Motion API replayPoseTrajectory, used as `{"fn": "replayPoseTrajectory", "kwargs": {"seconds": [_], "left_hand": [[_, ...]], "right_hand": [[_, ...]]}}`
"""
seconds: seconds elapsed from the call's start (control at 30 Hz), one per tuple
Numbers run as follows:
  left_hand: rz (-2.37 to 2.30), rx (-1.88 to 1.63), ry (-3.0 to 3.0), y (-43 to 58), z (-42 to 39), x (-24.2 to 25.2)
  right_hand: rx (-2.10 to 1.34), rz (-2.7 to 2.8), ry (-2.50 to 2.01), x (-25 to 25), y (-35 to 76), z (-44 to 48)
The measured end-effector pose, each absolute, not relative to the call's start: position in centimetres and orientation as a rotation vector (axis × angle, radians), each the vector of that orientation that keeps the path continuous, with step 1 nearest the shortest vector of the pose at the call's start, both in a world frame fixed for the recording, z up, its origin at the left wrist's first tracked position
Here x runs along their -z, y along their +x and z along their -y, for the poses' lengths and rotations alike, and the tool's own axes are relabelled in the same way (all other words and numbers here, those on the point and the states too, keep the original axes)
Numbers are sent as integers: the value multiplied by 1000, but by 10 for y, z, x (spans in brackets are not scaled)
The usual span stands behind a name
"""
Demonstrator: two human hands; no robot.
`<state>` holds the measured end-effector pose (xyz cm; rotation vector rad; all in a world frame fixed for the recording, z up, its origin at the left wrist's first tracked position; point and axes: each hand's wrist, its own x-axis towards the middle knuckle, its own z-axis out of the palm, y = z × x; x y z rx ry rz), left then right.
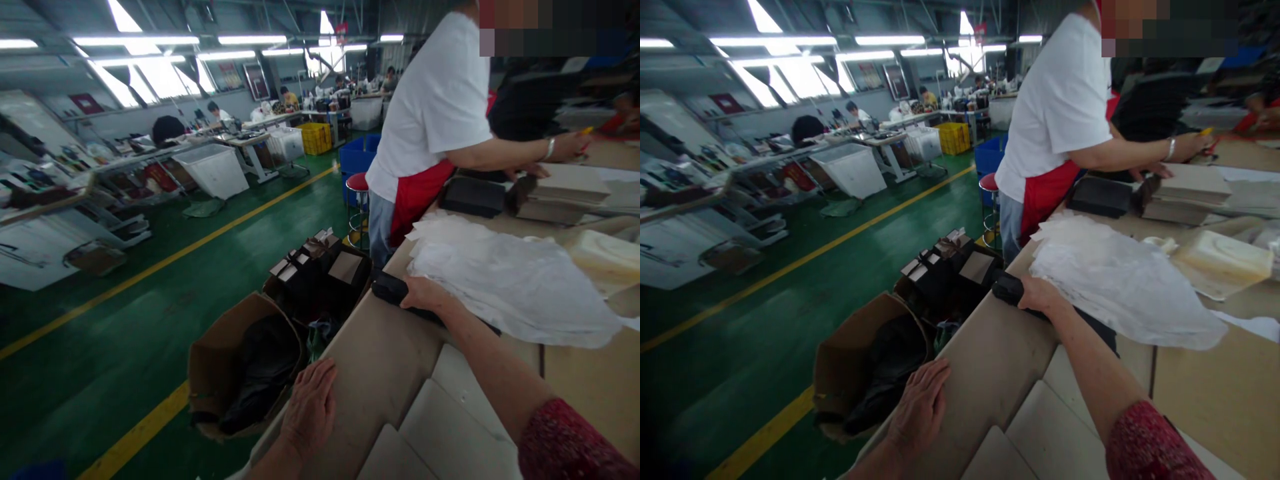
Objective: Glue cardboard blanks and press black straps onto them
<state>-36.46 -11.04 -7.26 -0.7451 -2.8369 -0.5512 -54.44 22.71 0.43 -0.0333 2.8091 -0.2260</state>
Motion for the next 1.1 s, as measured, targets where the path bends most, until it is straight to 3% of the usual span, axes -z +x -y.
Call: {"fn": "replayPoseTrajectory", "kwargs": {"seconds": [0.6,0.87,1.1], "left_hand": [[2827,606,-744,-365,111,73],[2865,598,-750,-366,112,75],[2839,595,-735,-366,108,73]], "right_hand": [[277,-2745,-52,-6,-559,-239],[70,-3070,106,-23,-530,-209],[117,-3451,2,-60,-504,-188]]}}
